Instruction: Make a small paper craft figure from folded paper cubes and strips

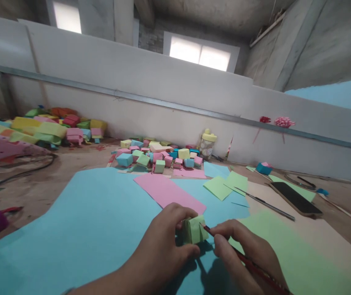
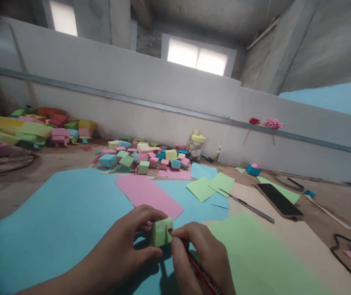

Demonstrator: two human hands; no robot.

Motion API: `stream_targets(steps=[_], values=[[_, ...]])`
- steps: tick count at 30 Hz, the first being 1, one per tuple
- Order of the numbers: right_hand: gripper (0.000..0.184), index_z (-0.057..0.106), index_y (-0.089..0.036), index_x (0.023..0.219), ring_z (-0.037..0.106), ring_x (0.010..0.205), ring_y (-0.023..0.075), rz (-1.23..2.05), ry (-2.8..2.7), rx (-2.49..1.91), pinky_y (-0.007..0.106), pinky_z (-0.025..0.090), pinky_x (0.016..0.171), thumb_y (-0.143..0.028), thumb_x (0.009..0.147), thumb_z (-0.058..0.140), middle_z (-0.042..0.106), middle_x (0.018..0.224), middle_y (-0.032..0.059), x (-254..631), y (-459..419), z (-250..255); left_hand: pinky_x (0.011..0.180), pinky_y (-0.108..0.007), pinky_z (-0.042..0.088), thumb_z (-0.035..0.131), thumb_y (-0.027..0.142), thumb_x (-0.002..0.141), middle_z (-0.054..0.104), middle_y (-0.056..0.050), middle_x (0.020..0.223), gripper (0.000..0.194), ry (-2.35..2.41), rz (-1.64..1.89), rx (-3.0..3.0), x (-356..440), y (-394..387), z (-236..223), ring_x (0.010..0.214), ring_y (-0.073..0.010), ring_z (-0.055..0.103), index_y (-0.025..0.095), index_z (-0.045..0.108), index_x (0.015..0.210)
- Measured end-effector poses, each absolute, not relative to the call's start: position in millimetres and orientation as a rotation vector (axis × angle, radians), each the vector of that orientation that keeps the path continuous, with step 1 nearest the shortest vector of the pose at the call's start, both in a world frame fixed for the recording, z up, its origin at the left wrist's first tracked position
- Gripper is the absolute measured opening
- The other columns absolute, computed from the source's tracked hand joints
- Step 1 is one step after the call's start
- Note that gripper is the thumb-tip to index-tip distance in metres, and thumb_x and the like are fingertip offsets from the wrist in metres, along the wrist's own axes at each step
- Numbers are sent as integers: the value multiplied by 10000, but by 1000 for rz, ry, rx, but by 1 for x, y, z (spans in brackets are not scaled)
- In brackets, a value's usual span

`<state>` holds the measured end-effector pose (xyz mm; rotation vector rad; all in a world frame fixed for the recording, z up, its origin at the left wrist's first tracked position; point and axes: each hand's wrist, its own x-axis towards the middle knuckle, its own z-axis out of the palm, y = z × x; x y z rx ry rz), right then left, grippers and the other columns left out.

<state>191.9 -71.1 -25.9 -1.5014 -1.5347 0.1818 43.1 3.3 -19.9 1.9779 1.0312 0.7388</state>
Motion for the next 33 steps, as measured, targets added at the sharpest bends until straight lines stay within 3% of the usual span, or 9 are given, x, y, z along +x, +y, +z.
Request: stream_targets(steps=[25, 33], values=[[150, 585, -213, 712, 524, 481, 103, 61, -1626, -1433, 196, 385, 453, -291, 797, 489, 590, 606, -29, 193, -68, -29, 786, -299, 403, 602, 118, 562, 565, -15, 913, 350, 1015, 741, 2010, 43, 3, -21, 868, -188, 495, 209, 611, 900], [188, 572, -216, 667, 498, 469, 103, 102, -1578, -1457, 201, 374, 456, -301, 804, 476, 531, 547, -35, 190, -71, -27, 785, -292, 404, 592, 112, 556, 566, -15, 918, 371, 1029, 739, 1991, 42, 2, -20, 869, -186, 502, 202, 605, 916]])
